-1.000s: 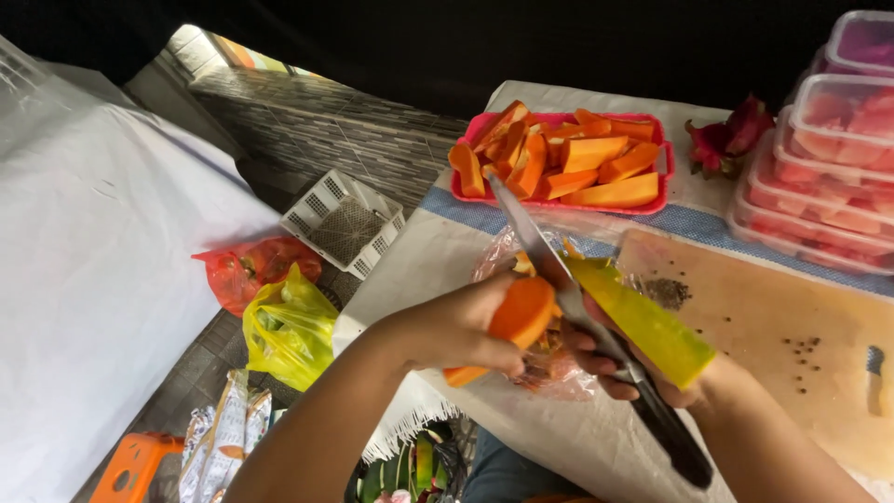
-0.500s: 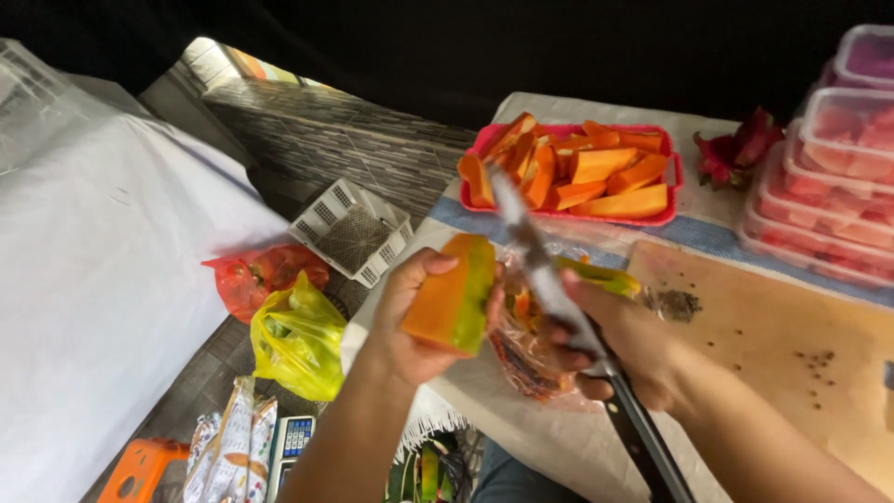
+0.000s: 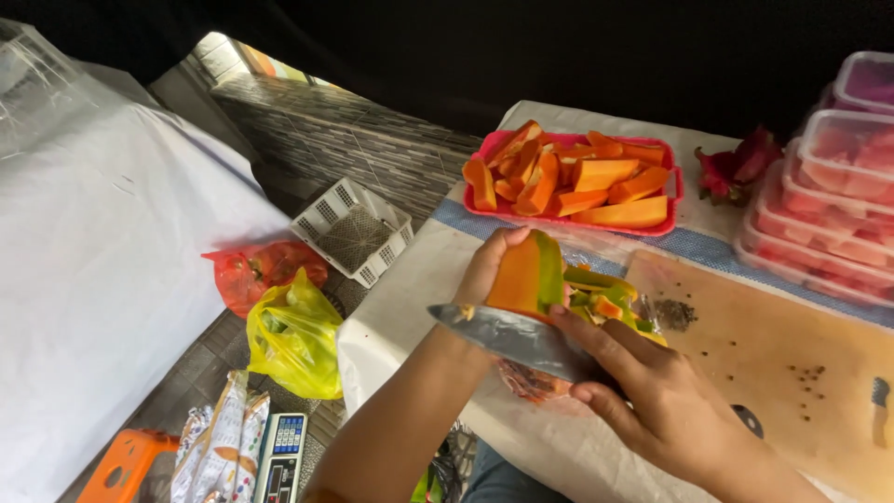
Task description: Peeling and slicing papaya fruit into pieces on a cutting board and placing them into containers.
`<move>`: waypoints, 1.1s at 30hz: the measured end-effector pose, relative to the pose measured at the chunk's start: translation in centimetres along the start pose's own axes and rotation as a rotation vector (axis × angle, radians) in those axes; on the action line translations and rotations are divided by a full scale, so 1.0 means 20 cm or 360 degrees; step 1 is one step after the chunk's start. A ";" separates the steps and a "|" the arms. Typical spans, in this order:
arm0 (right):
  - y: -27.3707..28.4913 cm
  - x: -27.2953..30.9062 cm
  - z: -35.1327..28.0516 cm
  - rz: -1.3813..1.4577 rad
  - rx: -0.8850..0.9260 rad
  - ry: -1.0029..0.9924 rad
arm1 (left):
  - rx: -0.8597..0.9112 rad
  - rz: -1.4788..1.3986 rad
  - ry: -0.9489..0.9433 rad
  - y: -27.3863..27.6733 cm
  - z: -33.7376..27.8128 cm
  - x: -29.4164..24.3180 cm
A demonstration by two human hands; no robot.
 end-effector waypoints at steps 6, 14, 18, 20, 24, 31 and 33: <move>0.01 -0.04 0.00 -0.0096 -0.0014 -0.0027 | -0.0137 0.0134 -0.0088 -0.05 -0.07 -0.04; 0.00 -0.06 0.00 -0.0221 -0.0117 0.0016 | -0.0111 0.0203 -0.0210 -0.13 -0.10 -0.10; 0.02 -0.05 0.00 -0.0272 -0.0207 0.0041 | -0.0305 0.0246 -0.0234 -0.11 -0.13 -0.10; 0.04 -0.03 0.00 -0.0256 -0.0238 0.0101 | -0.0269 0.0218 -0.0237 -0.10 -0.12 -0.09; 0.01 -0.09 0.03 -0.0069 -0.0076 -0.0072 | -0.0098 0.0232 -0.0207 -0.13 -0.11 -0.07; 0.00 -0.13 0.03 -0.0319 -0.0146 -0.0119 | -0.0004 0.0279 -0.0074 -0.09 -0.10 0.01; 0.01 -0.13 0.03 -0.0316 -0.0164 -0.0081 | -0.0078 0.0345 0.0048 -0.09 -0.12 0.03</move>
Point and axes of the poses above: each hand's wrist, its own z-axis towards the middle knuckle, its own y-axis out of the back of the hand, x = y × z, the point moved 10 cm from there along z, towards the middle knuckle, and after that the axes turned 8 degrees about x, right-handed, at the moved point
